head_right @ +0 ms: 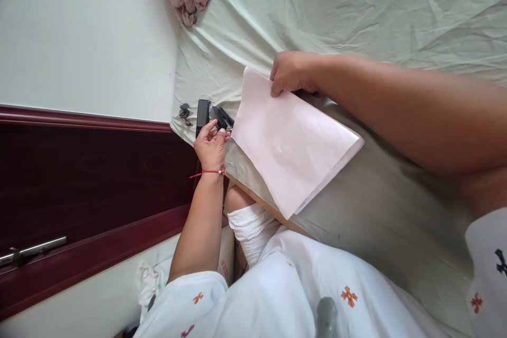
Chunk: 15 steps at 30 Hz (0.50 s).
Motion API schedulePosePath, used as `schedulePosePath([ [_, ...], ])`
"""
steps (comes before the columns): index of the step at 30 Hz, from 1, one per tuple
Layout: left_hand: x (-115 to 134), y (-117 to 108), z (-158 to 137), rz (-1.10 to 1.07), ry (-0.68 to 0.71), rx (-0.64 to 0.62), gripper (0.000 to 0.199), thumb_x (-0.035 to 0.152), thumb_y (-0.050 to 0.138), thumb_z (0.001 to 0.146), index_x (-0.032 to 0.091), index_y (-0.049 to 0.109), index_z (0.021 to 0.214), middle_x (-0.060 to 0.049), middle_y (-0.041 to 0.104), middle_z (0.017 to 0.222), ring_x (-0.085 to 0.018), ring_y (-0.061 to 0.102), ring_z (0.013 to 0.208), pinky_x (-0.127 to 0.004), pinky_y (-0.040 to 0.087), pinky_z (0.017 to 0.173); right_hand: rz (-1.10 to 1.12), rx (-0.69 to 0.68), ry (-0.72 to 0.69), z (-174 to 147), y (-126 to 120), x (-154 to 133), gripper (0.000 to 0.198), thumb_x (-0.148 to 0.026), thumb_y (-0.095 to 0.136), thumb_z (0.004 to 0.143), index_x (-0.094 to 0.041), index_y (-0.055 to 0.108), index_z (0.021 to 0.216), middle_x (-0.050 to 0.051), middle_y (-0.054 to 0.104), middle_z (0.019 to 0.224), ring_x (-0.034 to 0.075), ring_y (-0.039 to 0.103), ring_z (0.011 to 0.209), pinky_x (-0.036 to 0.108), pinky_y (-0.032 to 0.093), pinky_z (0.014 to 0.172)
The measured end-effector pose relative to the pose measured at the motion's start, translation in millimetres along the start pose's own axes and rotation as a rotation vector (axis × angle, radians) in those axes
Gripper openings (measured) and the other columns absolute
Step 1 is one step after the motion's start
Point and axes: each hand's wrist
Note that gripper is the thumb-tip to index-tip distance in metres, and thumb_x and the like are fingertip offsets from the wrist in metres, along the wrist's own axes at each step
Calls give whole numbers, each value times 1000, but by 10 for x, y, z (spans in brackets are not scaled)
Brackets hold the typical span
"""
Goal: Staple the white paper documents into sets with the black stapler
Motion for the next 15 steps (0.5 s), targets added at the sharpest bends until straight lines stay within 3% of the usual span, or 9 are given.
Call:
schedulePosePath([
  [5, 103, -32, -35, 89, 68, -4, 31, 28, 76, 84, 17, 78, 113, -2, 70, 88, -13, 71, 75, -28, 64, 79, -45, 7, 27, 14, -35, -18, 34, -27, 77, 83, -15, 81, 114, 6, 78, 98, 24, 75, 99, 29, 61, 87],
  [8, 153, -65, -32, 269, 192, 19, 29, 27, 77, 85, 20, 79, 113, -9, 71, 120, -19, 74, 104, -32, 62, 95, -63, 20, 49, 24, -58, -23, 32, -25, 77, 81, -15, 82, 110, 7, 78, 96, 25, 75, 96, 30, 62, 83],
  [11, 183, -86, -22, 371, 328, -53, 40, 26, 78, 87, 24, 76, 126, -12, 64, 148, -27, 62, 138, -40, 54, 114, -48, 37, 69, 53, -56, -11, 27, -27, 74, 83, -16, 83, 106, 6, 77, 89, 23, 76, 96, 28, 60, 81],
  [15, 168, -109, 0, 330, 390, -193, 36, 31, 76, 92, 24, 76, 127, -11, 70, 145, -27, 61, 142, -46, 43, 127, 94, 89, 135, 60, -39, -17, 13, -26, 75, 80, -16, 79, 86, 0, 68, 65, 21, 77, 93, 24, 54, 76],
])
Point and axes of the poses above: each hand's wrist, its own z-axis towards the middle knuckle, its own y-axis out of the palm, x = y × z
